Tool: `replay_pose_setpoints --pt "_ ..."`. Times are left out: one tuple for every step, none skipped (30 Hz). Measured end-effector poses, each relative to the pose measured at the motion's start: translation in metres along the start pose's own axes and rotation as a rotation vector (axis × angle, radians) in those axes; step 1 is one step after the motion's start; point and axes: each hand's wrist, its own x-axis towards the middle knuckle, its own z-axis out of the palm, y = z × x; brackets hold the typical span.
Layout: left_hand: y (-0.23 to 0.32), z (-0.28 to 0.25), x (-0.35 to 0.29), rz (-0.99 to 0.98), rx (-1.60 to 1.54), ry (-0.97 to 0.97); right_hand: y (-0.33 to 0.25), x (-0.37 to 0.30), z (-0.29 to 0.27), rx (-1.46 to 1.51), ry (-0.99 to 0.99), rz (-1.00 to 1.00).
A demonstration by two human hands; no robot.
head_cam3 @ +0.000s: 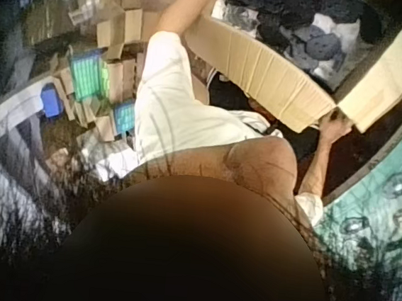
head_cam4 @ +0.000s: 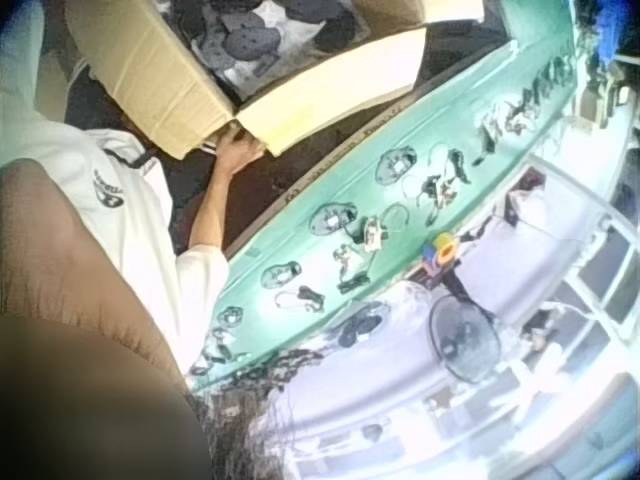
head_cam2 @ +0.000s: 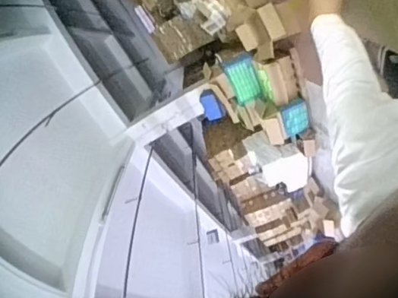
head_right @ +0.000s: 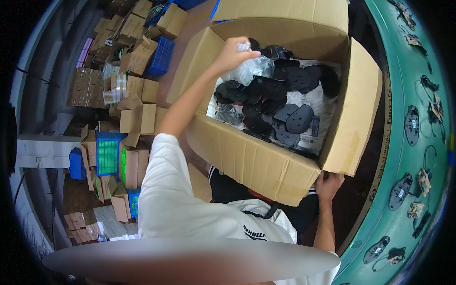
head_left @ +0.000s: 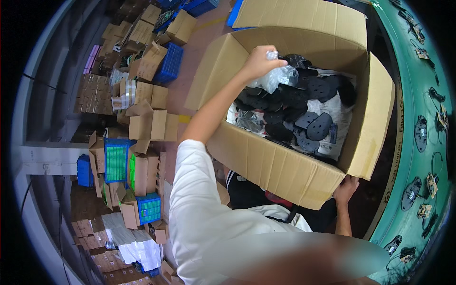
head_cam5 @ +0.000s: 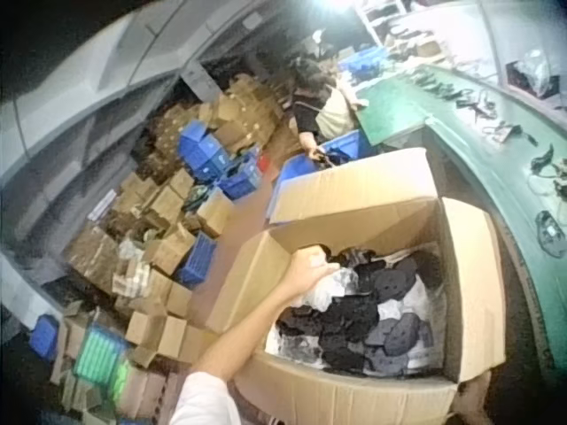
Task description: Assembling computer mouse shells and circuit boards on an assembly line.
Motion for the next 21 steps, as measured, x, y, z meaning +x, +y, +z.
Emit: replay_pose_setpoints --pt "-0.015 0.004 0.018 0.020 0.104 0.033 0.001 -0.001 0.004 -0.013 -0.041 0.015" --pt "-0.027 0.013 0.036 0.045 0.202 0.061 0.002 -0.002 0.004 -0.030 -0.079 0.036" --pt "-0.037 0.025 0.049 0.051 0.201 0.058 0.002 -0.002 0.002 -0.032 -0.075 0.041" --pt "-0.045 0.035 0.062 -0.043 0.442 -0.028 -0.001 -0.002 0.000 -0.017 -0.068 0.051" --pt "-0.057 0.047 0.076 -0.136 0.679 -0.113 -0.002 -0.001 -0.002 -0.006 -0.059 0.063" --pt "-0.068 0.060 0.087 -0.236 0.757 -0.183 0.000 0.000 -0.001 -0.005 -0.057 0.067" --pt "-0.066 0.070 0.091 -0.268 0.787 -0.205 0.002 -0.003 -0.001 -0.018 -0.034 0.060" --pt "-0.063 0.078 0.092 -0.302 0.818 -0.224 0.002 -0.006 -0.001 -0.031 -0.013 0.050" --pt "-0.064 0.082 0.095 -0.297 0.818 -0.232 0.002 -0.005 -0.001 -0.032 -0.013 0.059" --pt "-0.067 0.085 0.094 -0.248 0.871 -0.181 0.001 -0.003 -0.003 -0.020 -0.014 0.056" --pt "-0.070 0.086 0.091 -0.201 0.923 -0.127 0.000 -0.001 -0.004 -0.007 -0.016 0.050" --pt "-0.075 0.084 0.085 -0.207 0.926 -0.127 -0.001 -0.002 -0.005 -0.003 -0.020 0.047" --pt "-0.073 0.082 0.077 -0.084 0.952 -0.126 0.000 -0.003 -0.004 0.004 -0.024 0.052" --pt "-0.070 0.080 0.069 0.038 0.976 -0.123 -0.001 -0.003 -0.004 0.012 -0.028 0.055" --pt "-0.065 0.080 0.062 0.038 0.979 -0.123 0.000 -0.002 -0.004 0.014 -0.028 0.055" --pt "-0.049 0.077 0.052 0.169 0.936 -0.110 -0.001 -0.002 -0.007 0.003 -0.002 0.026" --pt "-0.042 0.074 0.041 0.292 0.896 -0.097 -0.001 -0.001 -0.006 -0.003 0.020 -0.009" --pt "-0.039 0.072 0.030 0.504 0.755 -0.021 -0.001 0.000 -0.003 0.003 0.019 -0.012" --pt "-0.025 0.071 0.019 0.587 0.667 0.018 -0.001 0.000 -0.004 -0.013 0.027 -0.021" --pt "-0.007 0.068 0.008 0.665 0.580 0.056 -0.002 0.000 -0.002 -0.026 0.032 -0.031" --pt "0.009 0.066 -0.001 0.690 0.586 0.063 -0.002 -0.001 -0.002 -0.024 0.030 -0.035"
